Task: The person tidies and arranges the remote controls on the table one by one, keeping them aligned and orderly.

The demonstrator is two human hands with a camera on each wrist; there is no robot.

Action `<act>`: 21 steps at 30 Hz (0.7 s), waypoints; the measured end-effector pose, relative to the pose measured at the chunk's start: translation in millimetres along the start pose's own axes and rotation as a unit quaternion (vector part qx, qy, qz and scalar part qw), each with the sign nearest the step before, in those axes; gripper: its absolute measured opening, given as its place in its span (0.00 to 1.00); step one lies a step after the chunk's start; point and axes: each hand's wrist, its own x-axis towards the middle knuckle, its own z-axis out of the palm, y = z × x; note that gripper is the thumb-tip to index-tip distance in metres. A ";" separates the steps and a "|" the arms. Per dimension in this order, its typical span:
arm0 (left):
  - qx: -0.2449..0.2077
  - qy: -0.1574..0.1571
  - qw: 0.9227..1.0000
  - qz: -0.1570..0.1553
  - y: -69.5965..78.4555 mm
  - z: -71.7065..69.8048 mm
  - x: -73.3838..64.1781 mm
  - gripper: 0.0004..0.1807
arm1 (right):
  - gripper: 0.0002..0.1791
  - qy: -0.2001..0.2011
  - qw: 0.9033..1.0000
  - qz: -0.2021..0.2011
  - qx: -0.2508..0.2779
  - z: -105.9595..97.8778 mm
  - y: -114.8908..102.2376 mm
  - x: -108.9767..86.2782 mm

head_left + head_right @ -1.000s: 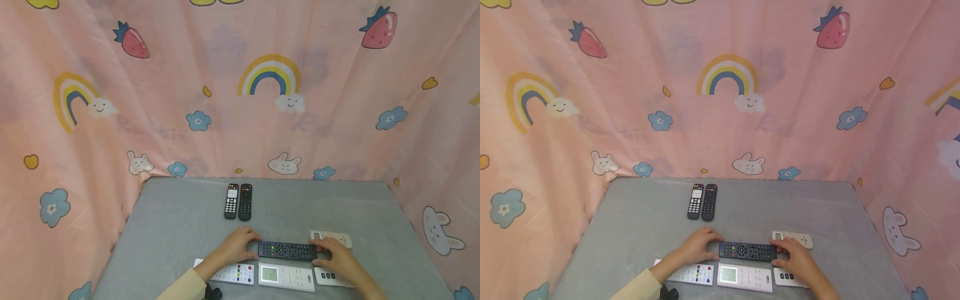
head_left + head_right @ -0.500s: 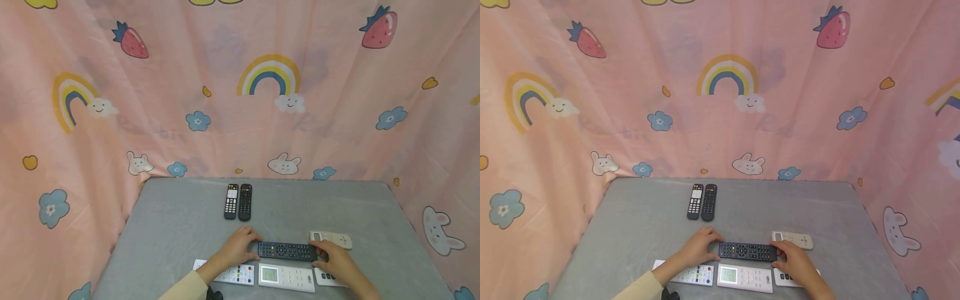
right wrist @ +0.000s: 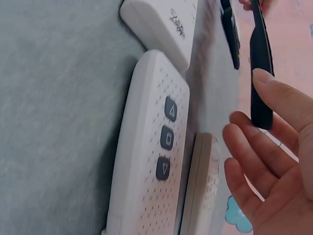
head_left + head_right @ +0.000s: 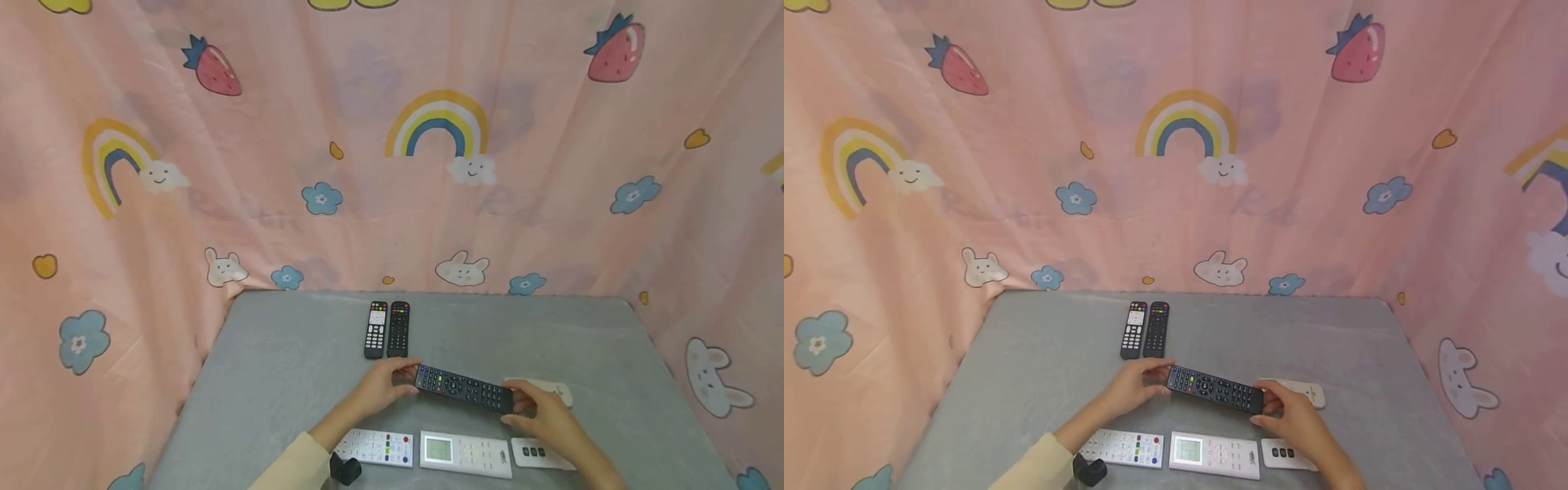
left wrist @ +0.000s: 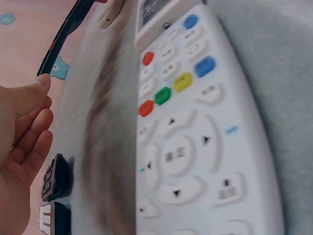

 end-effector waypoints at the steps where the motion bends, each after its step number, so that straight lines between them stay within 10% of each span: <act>1: -0.008 0.006 1.000 -0.002 0.7 -1.5 1.5 0.30 | 0.35 0.005 1.000 -0.003 0.001 0.2 -1.5 0.4; 9: -0.085 0.048 0.995 -0.011 -0.2 -8.7 14.7 0.25 | 0.37 0.043 0.998 -0.030 0.037 6.4 -5.1 4.5; 21: -0.071 0.063 0.995 -0.011 -1.7 -23.0 39.3 0.20 | 0.38 0.049 0.995 -0.022 0.088 13.1 -11.5 8.9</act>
